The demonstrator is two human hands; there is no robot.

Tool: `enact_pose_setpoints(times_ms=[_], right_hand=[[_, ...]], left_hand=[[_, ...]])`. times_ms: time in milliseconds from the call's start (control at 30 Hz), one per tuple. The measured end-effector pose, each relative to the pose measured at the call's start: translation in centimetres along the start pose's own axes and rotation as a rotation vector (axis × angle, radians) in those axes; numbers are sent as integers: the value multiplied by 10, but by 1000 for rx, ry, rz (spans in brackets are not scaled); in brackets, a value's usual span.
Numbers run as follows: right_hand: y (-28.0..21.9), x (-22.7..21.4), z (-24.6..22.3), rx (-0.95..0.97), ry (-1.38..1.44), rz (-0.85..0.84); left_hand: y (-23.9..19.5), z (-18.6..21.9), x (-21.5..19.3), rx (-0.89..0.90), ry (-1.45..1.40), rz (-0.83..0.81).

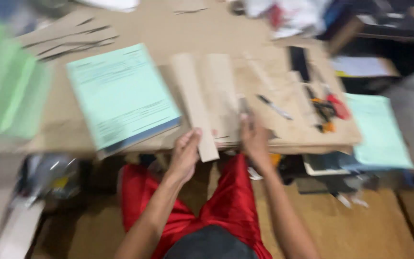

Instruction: Measuring, marking, and cutting cardboard strips using a utility knife and a pen on a workbench.

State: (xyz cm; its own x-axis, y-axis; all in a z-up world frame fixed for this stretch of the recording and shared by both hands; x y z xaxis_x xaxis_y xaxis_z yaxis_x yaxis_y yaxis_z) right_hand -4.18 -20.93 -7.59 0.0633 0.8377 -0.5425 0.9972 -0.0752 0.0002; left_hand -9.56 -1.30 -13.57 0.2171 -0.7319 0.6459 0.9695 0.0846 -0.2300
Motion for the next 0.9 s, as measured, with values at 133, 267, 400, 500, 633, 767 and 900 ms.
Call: enact_pose_setpoints(times_ms=[133,267,400,500,633,767,900], right_hand=[[40,-27,-1,-175,-491,106],[88,-72,33,-637,-923,459],[99,-72,38,-366,-910,199],[92,-72,25,-385,-875,226],[105,-88,42,-545,-753,311],[45,-96,-15,-542,-243,242],[39,-91,-3,-262,141,180]], left_hand=[[-34,23,-16,28,-60,-45],[-57,46,-22,35,138,-188],[-75,60,-24,27,175,-170],[-77,58,-38,54,55,-161],[-79,66,-58,106,170,-90],[-90,83,-62,211,415,-129],[-103,93,-52,157,460,-98]])
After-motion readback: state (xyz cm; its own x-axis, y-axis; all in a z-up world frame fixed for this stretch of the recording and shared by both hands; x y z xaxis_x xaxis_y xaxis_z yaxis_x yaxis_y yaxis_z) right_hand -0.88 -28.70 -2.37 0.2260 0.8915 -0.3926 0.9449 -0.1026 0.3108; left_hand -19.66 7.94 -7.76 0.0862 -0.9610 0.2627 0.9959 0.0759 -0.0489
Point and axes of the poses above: each hand's wrist, its own y-axis towards the middle knuckle, its own x-axis out of the palm, z = x × y, the point moved 10 cm from there along y, towards the middle knuckle, and after that the axes turned 7 degrees about -y, right-handed, at the moved point
